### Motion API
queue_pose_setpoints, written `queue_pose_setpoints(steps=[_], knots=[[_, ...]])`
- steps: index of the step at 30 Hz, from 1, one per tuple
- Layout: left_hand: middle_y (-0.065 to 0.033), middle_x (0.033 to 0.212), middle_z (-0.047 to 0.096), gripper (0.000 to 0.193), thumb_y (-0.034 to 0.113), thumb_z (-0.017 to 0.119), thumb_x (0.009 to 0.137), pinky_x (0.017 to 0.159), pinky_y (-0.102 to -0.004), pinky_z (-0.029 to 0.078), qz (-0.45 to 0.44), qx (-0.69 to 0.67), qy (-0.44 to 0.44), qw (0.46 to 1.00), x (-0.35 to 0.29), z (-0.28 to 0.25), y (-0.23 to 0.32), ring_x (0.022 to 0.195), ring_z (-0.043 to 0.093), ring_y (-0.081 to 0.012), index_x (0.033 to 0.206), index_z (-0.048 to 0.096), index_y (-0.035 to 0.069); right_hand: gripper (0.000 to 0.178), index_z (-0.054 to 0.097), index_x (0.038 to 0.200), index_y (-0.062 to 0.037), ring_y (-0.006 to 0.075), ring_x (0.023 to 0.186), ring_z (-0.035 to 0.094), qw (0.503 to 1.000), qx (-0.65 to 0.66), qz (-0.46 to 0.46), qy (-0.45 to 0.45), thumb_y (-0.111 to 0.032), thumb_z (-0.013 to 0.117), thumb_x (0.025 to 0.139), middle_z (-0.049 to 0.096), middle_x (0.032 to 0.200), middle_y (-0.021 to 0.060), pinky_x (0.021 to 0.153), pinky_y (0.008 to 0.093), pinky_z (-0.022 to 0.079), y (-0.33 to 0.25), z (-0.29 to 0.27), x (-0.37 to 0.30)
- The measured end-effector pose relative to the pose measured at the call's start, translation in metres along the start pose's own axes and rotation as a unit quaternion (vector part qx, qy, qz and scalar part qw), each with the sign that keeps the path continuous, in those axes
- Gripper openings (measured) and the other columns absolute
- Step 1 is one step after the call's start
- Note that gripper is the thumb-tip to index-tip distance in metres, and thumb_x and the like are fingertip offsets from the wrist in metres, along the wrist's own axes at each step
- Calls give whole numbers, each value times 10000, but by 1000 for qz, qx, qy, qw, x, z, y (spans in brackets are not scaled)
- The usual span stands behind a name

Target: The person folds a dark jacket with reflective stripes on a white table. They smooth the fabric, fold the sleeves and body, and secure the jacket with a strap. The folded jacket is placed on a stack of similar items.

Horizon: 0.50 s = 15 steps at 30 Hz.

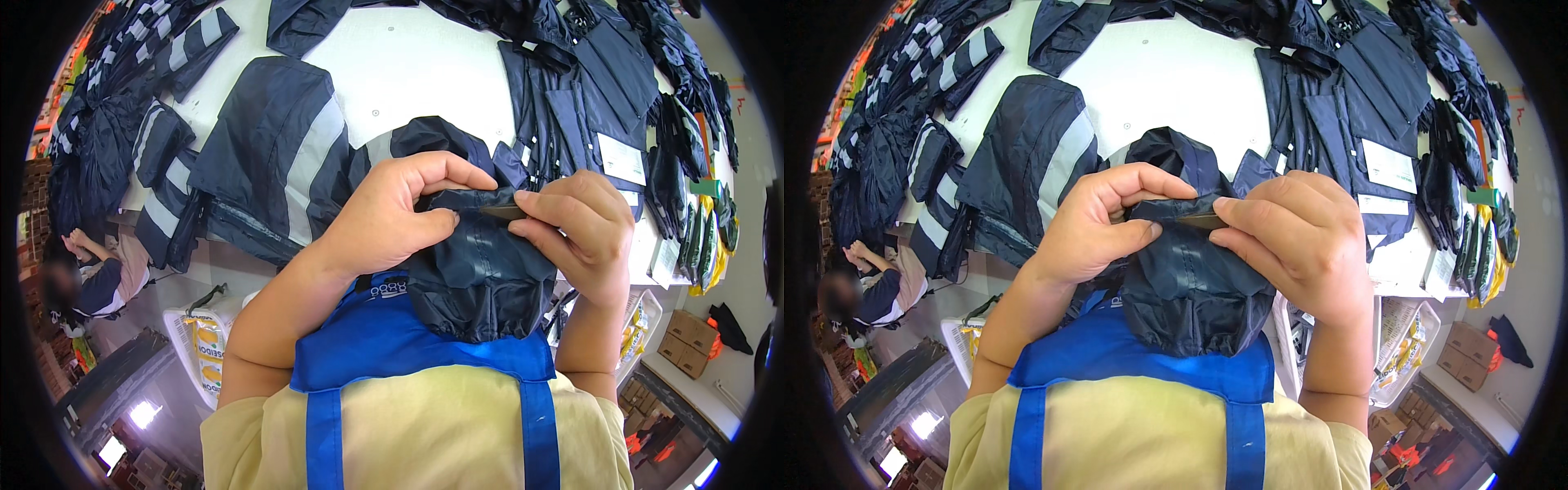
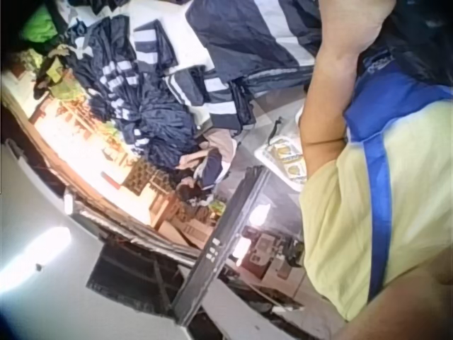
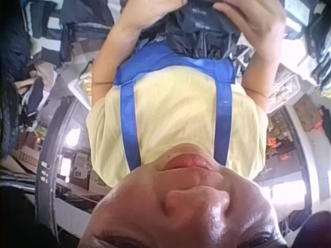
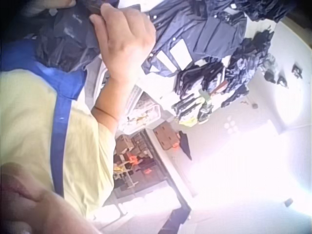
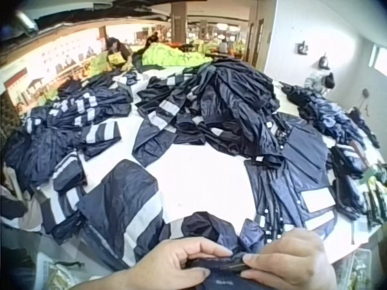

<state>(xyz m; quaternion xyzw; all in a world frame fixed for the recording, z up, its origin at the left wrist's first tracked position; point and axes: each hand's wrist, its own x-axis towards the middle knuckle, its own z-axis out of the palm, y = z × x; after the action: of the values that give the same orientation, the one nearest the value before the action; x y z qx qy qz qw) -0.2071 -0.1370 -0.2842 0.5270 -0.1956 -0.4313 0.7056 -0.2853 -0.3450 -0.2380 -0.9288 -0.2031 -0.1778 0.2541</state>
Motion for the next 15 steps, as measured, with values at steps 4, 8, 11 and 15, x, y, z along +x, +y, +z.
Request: queue_pose_setpoints(steps=[4,8,11,15], knots=[[-91,1097,630,385,-92,527,785,913,-256,460,14,10,3,1000,-1,-1,-2,1018,596,-116,1165,561,-41,218,677,822,-14,195,602,585,986,112,120,16,-69,788,642,605,694,70,522,286,452,0,2,-5],[-93,1100,626,385,-91,525,786,920,-260,452,22,41,4,999,0,3,-2,1033,589,-118,1166,557,-40,231,679,836,-9,181,592,576,980,135,147,-2,-63,795,643,603,692,71,512,272,445,2,3,-3],[-90,1099,625,388,-86,528,785,925,-263,447,27,57,4,998,2,6,-2,1035,587,-121,1169,553,-39,242,680,844,-10,178,585,569,983,132,126,-14,-68,800,641,600,696,75,506,267,436,6,7,-2],[-87,1100,624,377,-72,563,784,928,-261,441,26,54,1,998,2,4,-2,1045,583,-125,1159,557,-35,228,681,828,-18,149,599,567,981,163,107,15,-86,808,651,611,715,59,508,256,422,12,12,-6]])
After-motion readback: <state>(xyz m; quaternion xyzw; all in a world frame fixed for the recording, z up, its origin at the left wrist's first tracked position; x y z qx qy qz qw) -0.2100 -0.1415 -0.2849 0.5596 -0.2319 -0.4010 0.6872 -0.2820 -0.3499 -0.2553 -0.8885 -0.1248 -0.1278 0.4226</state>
